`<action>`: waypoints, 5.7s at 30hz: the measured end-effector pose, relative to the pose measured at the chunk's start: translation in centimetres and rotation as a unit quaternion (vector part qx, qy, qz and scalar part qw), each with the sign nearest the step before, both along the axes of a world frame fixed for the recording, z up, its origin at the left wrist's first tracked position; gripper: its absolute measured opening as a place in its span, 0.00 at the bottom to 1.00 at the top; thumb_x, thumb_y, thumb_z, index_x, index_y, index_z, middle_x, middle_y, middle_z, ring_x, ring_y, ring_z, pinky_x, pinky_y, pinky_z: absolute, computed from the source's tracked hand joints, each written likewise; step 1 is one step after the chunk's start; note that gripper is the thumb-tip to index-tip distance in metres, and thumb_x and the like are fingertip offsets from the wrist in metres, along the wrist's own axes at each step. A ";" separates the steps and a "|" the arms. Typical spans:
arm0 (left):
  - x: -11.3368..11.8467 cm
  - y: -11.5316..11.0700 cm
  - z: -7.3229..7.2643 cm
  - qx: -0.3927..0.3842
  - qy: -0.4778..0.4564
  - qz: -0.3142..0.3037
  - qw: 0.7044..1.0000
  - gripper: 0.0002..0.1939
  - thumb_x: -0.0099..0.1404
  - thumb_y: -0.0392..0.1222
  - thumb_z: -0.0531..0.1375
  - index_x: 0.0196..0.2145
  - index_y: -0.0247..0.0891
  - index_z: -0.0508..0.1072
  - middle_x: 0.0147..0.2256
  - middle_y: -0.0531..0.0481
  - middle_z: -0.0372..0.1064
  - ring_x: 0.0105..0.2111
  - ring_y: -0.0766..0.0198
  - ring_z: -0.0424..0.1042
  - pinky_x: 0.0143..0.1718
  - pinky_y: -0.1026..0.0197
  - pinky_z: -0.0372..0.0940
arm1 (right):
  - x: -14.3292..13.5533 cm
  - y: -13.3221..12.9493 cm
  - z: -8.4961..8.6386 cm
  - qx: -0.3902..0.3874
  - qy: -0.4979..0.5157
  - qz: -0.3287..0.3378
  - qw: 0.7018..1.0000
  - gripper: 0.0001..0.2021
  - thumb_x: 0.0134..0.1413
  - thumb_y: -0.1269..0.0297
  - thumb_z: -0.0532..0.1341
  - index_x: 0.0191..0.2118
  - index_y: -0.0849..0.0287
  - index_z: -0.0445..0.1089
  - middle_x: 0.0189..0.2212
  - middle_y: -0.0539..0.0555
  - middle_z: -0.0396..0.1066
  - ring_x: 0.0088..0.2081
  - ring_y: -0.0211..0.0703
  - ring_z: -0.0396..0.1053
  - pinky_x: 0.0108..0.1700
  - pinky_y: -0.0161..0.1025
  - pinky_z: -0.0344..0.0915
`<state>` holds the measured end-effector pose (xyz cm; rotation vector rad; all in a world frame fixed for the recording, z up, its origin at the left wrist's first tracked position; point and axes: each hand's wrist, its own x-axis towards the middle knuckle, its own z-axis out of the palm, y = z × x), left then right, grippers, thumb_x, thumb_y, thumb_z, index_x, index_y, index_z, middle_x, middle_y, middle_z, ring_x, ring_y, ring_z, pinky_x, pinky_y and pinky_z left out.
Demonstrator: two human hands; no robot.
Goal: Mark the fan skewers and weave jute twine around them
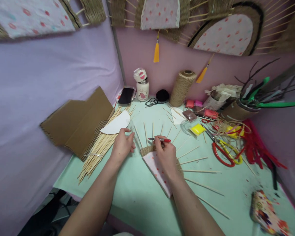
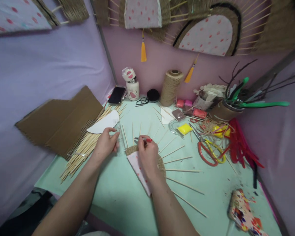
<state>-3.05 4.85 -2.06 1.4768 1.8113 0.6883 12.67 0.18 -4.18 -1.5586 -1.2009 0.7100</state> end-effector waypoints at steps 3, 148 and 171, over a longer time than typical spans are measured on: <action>-0.3 -0.7 -0.5 -0.037 -0.060 0.004 0.998 0.13 0.64 0.44 0.51 0.45 0.36 0.58 0.13 0.59 0.65 0.10 0.67 0.63 0.12 0.69 0.56 | 0.0 0.0 0.1 0.003 0.002 0.009 1.000 0.17 0.58 0.56 0.52 0.34 0.63 0.73 0.27 0.54 0.74 0.28 0.41 0.69 0.32 0.35 0.60; 1.1 -1.1 -1.7 -0.064 -0.032 -0.012 0.997 0.14 0.66 0.43 0.51 0.47 0.35 0.57 0.14 0.57 0.65 0.10 0.67 0.63 0.12 0.69 0.55 | -0.7 -0.1 -1.0 0.001 -0.053 0.089 0.995 0.14 0.59 0.58 0.53 0.36 0.58 0.75 0.31 0.54 0.77 0.30 0.43 0.72 0.31 0.35 0.64; 0.6 -1.3 -1.0 -0.050 -0.061 -0.006 0.997 0.12 0.65 0.42 0.51 0.45 0.36 0.57 0.13 0.58 0.65 0.09 0.67 0.62 0.11 0.69 0.55 | -0.8 -0.3 -0.3 -0.005 -0.048 0.082 0.995 0.15 0.59 0.58 0.53 0.37 0.59 0.75 0.31 0.54 0.77 0.30 0.43 0.71 0.33 0.36 0.63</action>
